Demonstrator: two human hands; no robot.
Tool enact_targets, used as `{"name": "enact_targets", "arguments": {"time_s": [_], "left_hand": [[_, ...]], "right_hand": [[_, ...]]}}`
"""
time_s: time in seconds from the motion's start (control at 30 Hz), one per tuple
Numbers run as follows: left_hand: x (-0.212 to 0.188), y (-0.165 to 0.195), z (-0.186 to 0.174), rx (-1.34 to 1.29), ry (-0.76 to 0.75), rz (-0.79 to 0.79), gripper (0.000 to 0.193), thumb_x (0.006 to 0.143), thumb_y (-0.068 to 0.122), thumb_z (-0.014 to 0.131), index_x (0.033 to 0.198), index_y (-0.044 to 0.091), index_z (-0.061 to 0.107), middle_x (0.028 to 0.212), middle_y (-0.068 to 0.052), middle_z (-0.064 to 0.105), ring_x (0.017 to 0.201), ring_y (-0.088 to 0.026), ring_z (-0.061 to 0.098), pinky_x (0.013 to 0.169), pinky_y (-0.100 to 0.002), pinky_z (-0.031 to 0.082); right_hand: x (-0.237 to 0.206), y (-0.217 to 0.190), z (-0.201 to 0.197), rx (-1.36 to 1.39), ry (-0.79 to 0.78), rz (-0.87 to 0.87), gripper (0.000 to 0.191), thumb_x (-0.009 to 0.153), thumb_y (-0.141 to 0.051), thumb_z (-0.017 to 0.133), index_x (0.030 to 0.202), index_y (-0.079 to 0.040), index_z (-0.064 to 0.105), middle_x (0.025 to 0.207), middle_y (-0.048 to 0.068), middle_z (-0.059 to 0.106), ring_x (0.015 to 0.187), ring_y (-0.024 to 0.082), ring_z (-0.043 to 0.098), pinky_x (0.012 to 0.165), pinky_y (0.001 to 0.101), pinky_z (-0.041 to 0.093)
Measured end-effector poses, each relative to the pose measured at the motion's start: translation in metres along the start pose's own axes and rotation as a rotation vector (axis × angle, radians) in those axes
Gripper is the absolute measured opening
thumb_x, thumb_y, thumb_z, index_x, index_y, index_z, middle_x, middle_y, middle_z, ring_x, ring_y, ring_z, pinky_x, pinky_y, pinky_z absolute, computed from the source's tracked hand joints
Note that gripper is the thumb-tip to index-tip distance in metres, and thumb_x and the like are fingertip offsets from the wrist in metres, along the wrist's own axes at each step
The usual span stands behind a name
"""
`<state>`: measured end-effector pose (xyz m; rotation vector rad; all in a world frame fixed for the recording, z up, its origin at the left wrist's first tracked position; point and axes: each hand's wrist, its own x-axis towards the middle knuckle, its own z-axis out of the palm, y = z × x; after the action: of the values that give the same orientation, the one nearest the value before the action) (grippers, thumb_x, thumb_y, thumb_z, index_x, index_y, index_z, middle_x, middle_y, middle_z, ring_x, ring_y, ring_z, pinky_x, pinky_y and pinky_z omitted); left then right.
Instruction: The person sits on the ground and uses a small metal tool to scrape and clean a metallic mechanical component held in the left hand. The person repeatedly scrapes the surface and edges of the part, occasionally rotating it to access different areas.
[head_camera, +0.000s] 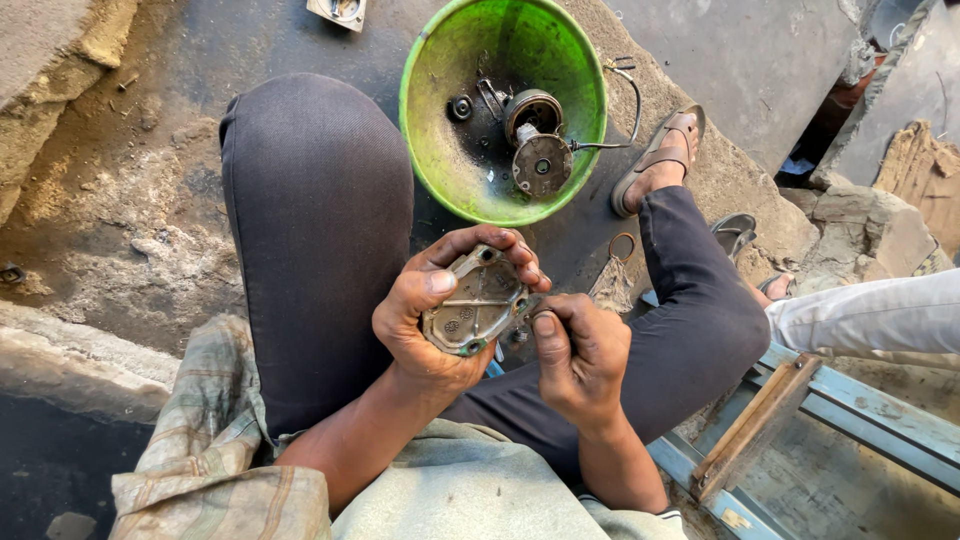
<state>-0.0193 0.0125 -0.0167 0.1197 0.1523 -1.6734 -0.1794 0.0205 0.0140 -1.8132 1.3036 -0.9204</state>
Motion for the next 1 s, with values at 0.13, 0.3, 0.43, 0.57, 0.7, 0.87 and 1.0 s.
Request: {"name": "enact_targets", "arguments": {"time_s": [0.13,0.3,0.43,0.57,0.7,0.87,1.0], "left_hand": [[0.001,-0.002,0.000,-0.006,0.002,0.002,0.054,0.088,0.022,0.057,0.128,-0.015,0.060,0.117,-0.029,0.063,0.110,-0.037,0.067,0.105,-0.052,0.055],[0.001,-0.005,-0.003,-0.004,0.024,-0.049,0.056,0.086,0.021,0.058,0.129,-0.015,0.060,0.118,-0.029,0.064,0.110,-0.037,0.067,0.105,-0.051,0.055],[0.002,-0.010,-0.004,0.035,0.001,-0.056,0.057,0.086,0.022,0.059,0.129,-0.017,0.061,0.113,-0.031,0.066,0.105,-0.036,0.067,0.107,-0.049,0.055],[0.002,-0.014,-0.004,0.045,-0.009,-0.055,0.057,0.085,0.021,0.059,0.128,-0.016,0.063,0.113,-0.030,0.067,0.105,-0.036,0.067,0.104,-0.048,0.054],[0.001,-0.016,-0.005,0.060,-0.023,-0.022,0.053,0.085,0.021,0.059,0.123,-0.016,0.064,0.113,-0.028,0.068,0.105,-0.036,0.067,0.102,-0.048,0.054],[0.003,-0.019,-0.009,0.020,-0.001,-0.045,0.051,0.085,0.020,0.060,0.122,-0.015,0.065,0.112,-0.027,0.068,0.104,-0.036,0.066,0.102,-0.047,0.054],[0.003,-0.019,-0.011,0.040,0.000,-0.042,0.051,0.086,0.021,0.060,0.122,-0.015,0.064,0.111,-0.028,0.067,0.104,-0.036,0.066,0.101,-0.047,0.054]], "right_hand": [[0.002,0.000,0.000,-0.045,0.047,0.005,0.016,0.103,-0.011,0.063,0.092,0.000,0.063,0.065,0.003,0.059,0.054,0.009,0.054,0.054,0.0248,0.043],[0.006,0.000,-0.004,-0.124,0.057,-0.013,0.015,0.103,-0.012,0.065,0.094,0.000,0.065,0.069,0.004,0.064,0.057,0.010,0.060,0.056,0.0252,0.047],[0.009,-0.001,-0.011,-0.174,0.046,-0.009,0.012,0.101,-0.010,0.067,0.094,0.000,0.067,0.067,0.005,0.063,0.053,0.010,0.060,0.053,0.0260,0.046],[0.011,-0.001,-0.016,-0.238,0.036,-0.078,0.010,0.100,-0.008,0.068,0.094,-0.001,0.066,0.069,0.007,0.063,0.053,0.015,0.062,0.054,0.0284,0.047],[0.012,-0.002,-0.018,-0.267,-0.002,-0.112,0.008,0.101,-0.005,0.066,0.094,-0.001,0.064,0.070,0.010,0.063,0.055,0.021,0.063,0.054,0.0320,0.046],[0.014,-0.001,-0.018,-0.222,-0.046,-0.060,0.006,0.100,-0.002,0.065,0.094,-0.001,0.064,0.070,0.010,0.063,0.053,0.021,0.063,0.051,0.0322,0.045],[0.015,-0.001,-0.016,-0.185,-0.050,-0.060,0.008,0.101,-0.002,0.064,0.093,0.000,0.063,0.071,0.010,0.062,0.054,0.020,0.064,0.051,0.0311,0.045]]}}
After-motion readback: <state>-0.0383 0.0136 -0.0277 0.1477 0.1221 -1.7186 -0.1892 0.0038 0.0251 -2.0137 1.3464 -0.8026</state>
